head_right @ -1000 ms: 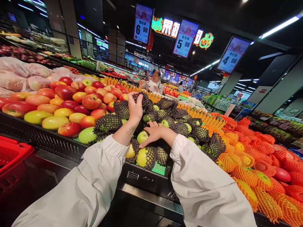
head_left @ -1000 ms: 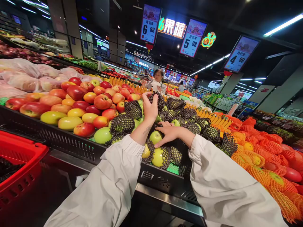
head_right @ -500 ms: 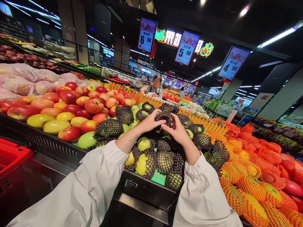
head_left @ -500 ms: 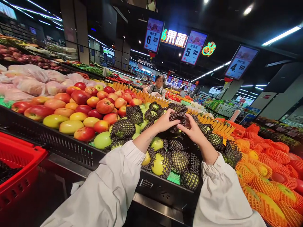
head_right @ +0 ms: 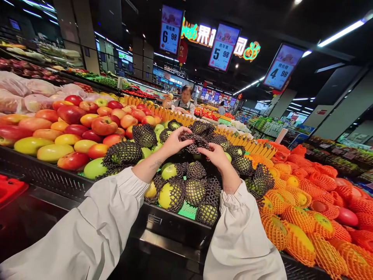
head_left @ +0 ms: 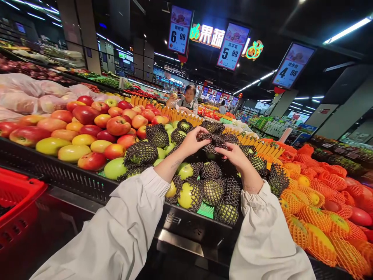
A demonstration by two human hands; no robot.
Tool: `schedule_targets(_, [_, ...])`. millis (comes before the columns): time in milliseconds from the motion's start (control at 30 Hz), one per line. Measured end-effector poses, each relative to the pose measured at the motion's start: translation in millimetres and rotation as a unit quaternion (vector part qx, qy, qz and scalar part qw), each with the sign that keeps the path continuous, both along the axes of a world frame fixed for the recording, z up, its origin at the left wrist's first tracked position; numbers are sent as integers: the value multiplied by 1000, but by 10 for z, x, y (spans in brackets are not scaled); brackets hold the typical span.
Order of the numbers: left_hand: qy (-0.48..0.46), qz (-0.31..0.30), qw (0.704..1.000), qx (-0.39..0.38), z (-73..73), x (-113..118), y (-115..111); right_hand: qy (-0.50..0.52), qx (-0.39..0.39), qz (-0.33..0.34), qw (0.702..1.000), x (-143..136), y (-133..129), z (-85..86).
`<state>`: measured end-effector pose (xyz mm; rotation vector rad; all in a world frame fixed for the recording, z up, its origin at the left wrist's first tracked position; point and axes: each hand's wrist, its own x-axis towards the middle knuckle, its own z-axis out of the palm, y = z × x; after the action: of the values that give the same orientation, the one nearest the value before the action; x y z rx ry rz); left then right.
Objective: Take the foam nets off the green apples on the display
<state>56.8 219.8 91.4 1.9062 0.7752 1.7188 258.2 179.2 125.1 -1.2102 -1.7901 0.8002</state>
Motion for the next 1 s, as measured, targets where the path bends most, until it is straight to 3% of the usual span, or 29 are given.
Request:
schedule_targets(67, [10,27,1000,-1,-4,-12,25,15,-19,11,1000,-16,-37,24])
schedule_targets(200, [84,25,996,-3,-32,-36,53,170,93,33,981,-55,-107,85])
schedule_targets(300, [155,2,988,-11,-68,-31,57,225,144,44,963,-64,-140,100])
schedule_targets(500, [213,-41,976,-29,-87,-4,27,165,147,54,974,-26,-127,71])
schedule_targets(800, [135,-26,989,-58,-83,-4,23,136,94,72,984,-100,-151,88])
schedule_targets(1000, [104,39,994,-3,-86,-13,36,97,30,51,994,-64,-83,7])
